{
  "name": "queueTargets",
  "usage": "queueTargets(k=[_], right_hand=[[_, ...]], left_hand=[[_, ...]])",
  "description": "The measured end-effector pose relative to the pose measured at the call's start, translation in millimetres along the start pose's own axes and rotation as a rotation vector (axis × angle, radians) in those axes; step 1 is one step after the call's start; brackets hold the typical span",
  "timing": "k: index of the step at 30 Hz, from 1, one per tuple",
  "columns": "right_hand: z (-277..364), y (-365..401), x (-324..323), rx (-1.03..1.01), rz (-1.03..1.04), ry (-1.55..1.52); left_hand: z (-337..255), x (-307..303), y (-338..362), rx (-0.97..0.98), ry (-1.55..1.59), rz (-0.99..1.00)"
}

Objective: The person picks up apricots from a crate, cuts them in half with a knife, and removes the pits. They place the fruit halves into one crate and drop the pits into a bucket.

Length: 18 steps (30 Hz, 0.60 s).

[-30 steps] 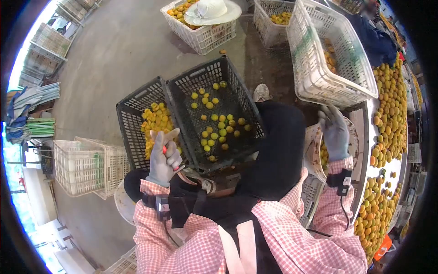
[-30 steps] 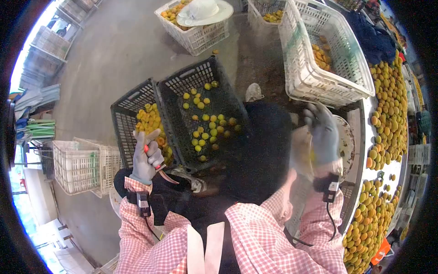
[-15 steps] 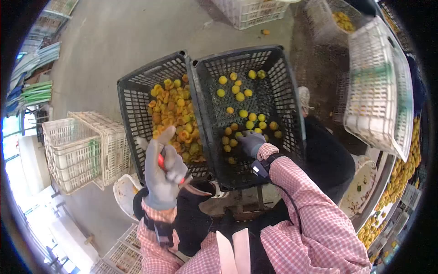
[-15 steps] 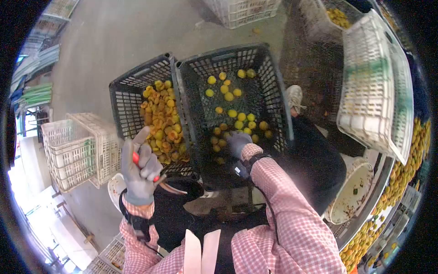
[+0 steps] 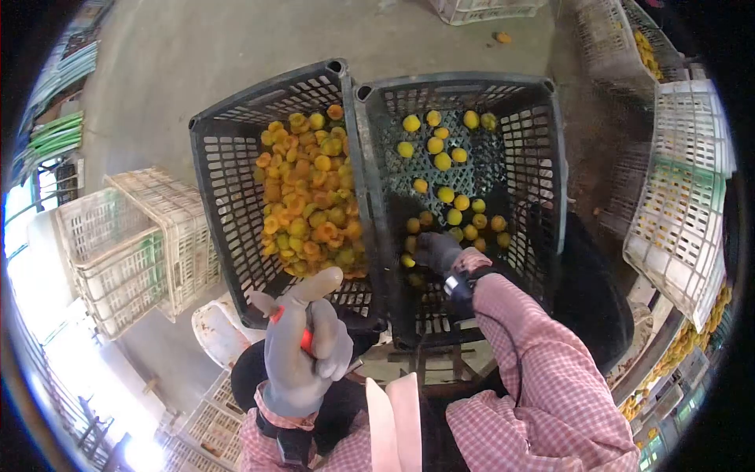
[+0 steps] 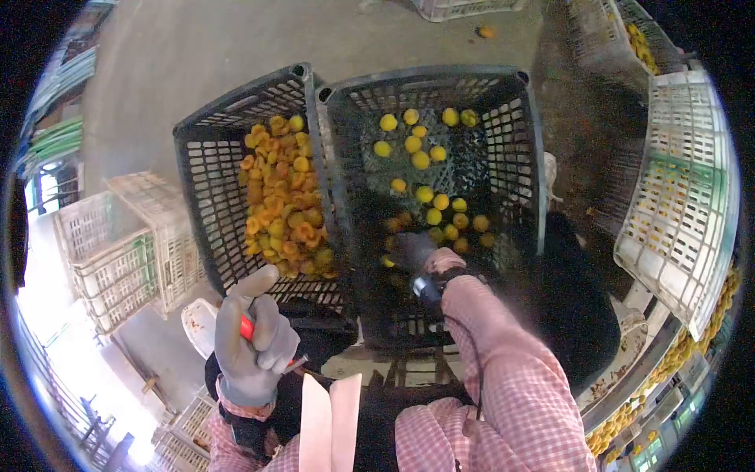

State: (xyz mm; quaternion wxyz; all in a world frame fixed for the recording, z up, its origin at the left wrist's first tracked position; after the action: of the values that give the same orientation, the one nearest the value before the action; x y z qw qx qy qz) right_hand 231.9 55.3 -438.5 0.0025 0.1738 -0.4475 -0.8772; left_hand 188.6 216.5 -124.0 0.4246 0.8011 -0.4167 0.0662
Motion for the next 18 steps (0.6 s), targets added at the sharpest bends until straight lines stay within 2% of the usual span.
queueTargets(k=[1, 2, 5, 6, 8, 10, 12, 16, 18], right_hand=[[-10.1, 0.9, 7.4, -0.076, -0.105, -0.743], [-26.9, 2.9, 20.7, -0.076, -0.117, -0.735], [6.2, 39.1, 24.0, -0.021, 0.193, -1.936], [12.6, 51.1, 17.7, -0.033, 0.181, -1.930], [45.4, 88.0, -7.9, -0.334, 0.342, -2.033], [58.9, 109.5, -19.5, -0.371, 0.269, -1.971], [92.7, 155.7, -42.1, -0.488, 0.339, -2.028], [114.4, 213.0, -52.1, -0.592, 0.337, -2.069], [110.7, 233.6, -46.7, -0.593, 0.240, -1.962]], left_hand=[[0.8, 2.5, 0.2, 0.004, 0.008, 0.011], [2.8, 4.0, 0.9, -0.015, 0.046, 0.005], [1.9, 12.5, 4.3, 0.001, 0.067, 0.056], [1.9, 16.4, 7.6, 0.011, 0.052, 0.091], [2.2, 20.5, 13.4, 0.016, 0.025, 0.108], [3.8, 22.8, 17.6, 0.015, -0.065, 0.082], [3.3, 26.9, 21.2, 0.022, -0.095, 0.130], [2.9, 39.1, 29.2, 0.039, -0.079, 0.248], [6.0, 40.8, 30.0, 0.041, -0.095, 0.248]])
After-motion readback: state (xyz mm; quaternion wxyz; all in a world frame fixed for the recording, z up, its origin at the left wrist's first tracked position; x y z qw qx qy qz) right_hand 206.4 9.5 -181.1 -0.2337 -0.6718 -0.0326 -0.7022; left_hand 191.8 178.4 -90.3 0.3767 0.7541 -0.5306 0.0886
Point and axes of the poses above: each hand's wrist, its own y-axis away from the middle knuckle, its own x-axis out of the palm, z = x × y, the point moved 9 cm from there along -y, towards the middle knuckle, and after that the axes turned 1 degree about -z, right-handed, at the moved point
